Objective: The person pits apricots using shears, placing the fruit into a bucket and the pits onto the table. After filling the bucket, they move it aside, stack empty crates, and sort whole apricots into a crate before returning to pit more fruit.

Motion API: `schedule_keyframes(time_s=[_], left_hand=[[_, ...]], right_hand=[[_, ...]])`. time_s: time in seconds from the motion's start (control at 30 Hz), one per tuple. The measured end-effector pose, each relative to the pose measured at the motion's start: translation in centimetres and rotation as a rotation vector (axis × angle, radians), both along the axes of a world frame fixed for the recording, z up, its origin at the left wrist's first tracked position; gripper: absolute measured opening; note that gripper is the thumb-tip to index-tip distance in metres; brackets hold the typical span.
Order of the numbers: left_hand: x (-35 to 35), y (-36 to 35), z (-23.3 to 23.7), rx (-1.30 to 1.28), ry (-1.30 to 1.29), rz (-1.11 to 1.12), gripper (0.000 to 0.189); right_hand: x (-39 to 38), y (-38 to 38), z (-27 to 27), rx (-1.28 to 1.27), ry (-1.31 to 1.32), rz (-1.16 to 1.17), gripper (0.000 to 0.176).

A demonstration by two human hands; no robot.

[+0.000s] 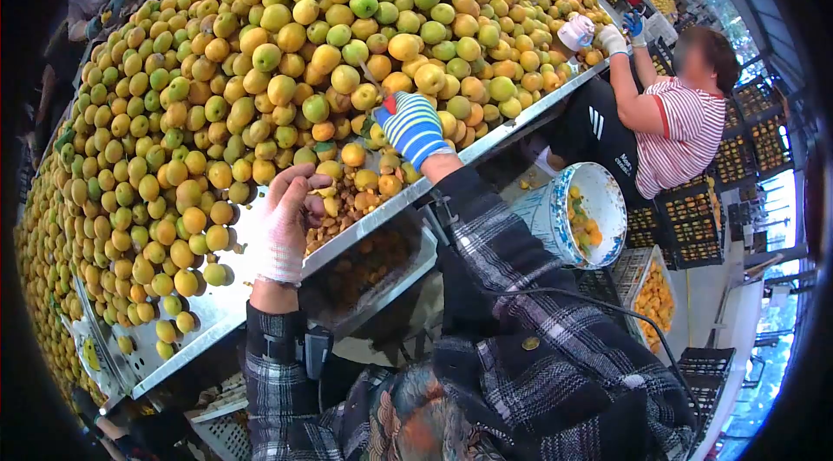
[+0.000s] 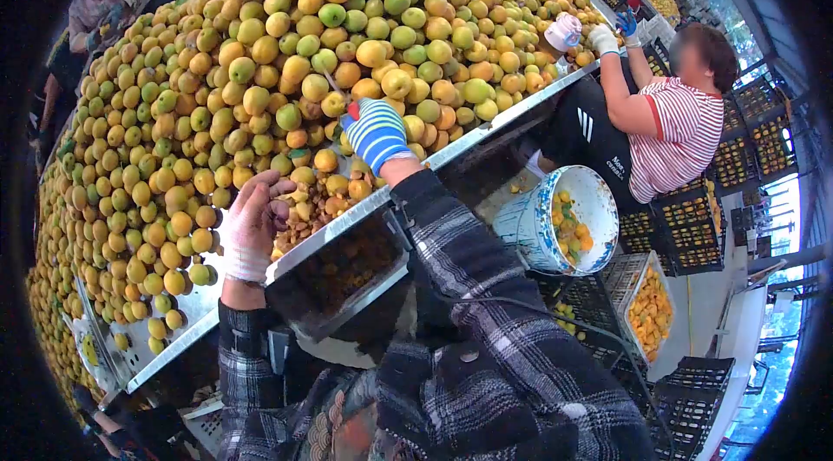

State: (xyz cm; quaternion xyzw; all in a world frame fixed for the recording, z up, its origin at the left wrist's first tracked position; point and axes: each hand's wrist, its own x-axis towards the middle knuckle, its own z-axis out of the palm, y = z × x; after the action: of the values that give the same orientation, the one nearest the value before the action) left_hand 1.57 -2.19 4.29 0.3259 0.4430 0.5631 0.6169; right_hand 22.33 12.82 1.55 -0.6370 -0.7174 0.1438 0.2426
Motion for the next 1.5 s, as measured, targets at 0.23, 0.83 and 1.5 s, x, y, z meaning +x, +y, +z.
schedule_keyframes(time_s=[0.23,0.83,1.5], left_hand=[[1.0,0.6,-0.2,-0.016,0.234,-0.065,0.034],[8.7,11.2,1.5,0.919,1.788,-0.163,0.024],[7.5,16.4,-1.5,0.408,0.667,-0.099,0.006]], right_hand=[[5.6,-1.4,4.1,-0.261,0.693,-0.100,0.032],[44.2,-33.3,0.2,-0.112,0.142,-0.611,0.034],[57.7,-62.7,-16.8,-0.652,-0.407,-1.232,0.062]])
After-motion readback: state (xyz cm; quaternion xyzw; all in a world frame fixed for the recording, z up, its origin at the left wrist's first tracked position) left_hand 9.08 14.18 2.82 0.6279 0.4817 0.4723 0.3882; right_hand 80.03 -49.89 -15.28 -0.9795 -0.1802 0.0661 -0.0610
